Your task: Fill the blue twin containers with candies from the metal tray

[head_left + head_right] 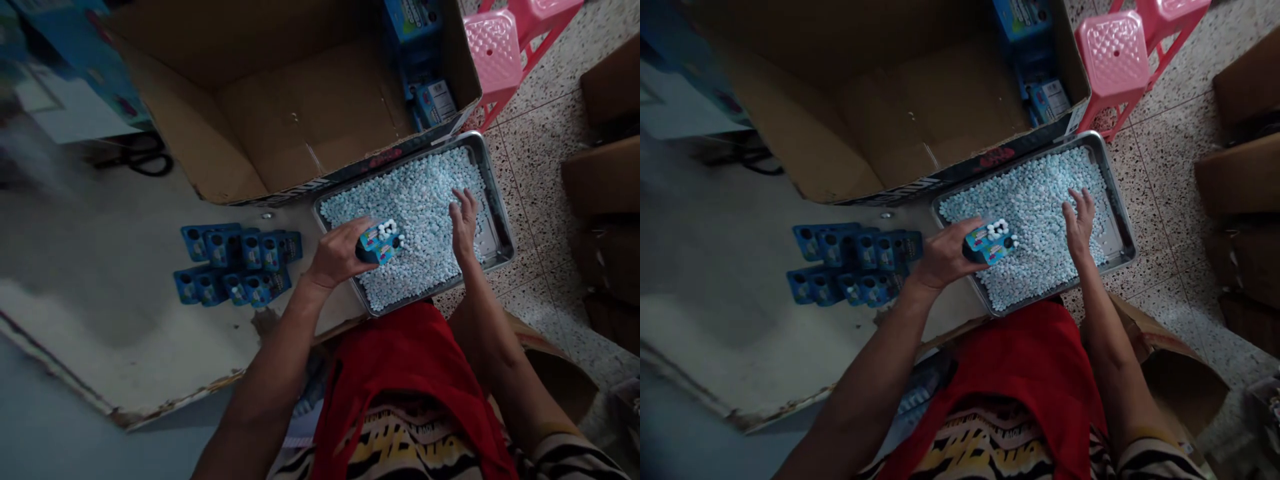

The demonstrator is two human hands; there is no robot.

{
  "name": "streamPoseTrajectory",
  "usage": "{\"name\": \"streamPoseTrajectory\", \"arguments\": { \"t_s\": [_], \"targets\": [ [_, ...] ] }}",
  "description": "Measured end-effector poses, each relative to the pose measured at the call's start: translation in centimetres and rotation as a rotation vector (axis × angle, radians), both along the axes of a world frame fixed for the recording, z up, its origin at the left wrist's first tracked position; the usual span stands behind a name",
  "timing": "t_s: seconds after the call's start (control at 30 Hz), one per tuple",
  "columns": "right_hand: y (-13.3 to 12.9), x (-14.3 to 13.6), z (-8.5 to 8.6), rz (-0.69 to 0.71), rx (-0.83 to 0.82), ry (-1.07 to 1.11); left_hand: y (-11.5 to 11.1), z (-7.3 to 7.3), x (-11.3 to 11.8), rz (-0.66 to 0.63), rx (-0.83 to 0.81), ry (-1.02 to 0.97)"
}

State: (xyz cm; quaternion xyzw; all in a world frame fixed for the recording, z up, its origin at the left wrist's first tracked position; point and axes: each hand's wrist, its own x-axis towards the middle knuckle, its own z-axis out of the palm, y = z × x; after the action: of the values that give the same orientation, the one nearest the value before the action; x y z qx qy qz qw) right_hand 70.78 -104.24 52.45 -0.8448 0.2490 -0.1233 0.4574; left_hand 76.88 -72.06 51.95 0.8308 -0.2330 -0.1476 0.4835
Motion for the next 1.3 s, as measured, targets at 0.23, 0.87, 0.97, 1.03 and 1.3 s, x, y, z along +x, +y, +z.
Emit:
{"name": "streamPoseTrajectory", "arguments": {
  "t_s": [0.23, 0.87, 0.97, 1.03, 1.3],
  "targets": [
    [3.2, 5.2, -6.5, -0.020, -0.202, 0.068, 1.8, -2.0, -1.6, 0.147, 0.096, 0.027],
    [13.9, 3.2, 4.6, 0.132, 1.007, -0.241, 0.6, 0.4, -2.1, 0.110, 0.286, -0.012],
    [14.0, 3.7, 4.9, 0.215, 0.935, -0.327, 0.5, 1.2, -2.3, 0.053, 0.288, -0.042],
    [14.0, 4.0, 5.0, 0.250, 0.898, -0.336, 0.7, 1.4, -2.4, 0.003, 0.241, -0.060],
    [13.6, 1.5, 5.3, 0.496, 0.702, -0.235, 1.5, -1.2, -2.1, 0.101, 0.097, -0.130]
  ]
}}
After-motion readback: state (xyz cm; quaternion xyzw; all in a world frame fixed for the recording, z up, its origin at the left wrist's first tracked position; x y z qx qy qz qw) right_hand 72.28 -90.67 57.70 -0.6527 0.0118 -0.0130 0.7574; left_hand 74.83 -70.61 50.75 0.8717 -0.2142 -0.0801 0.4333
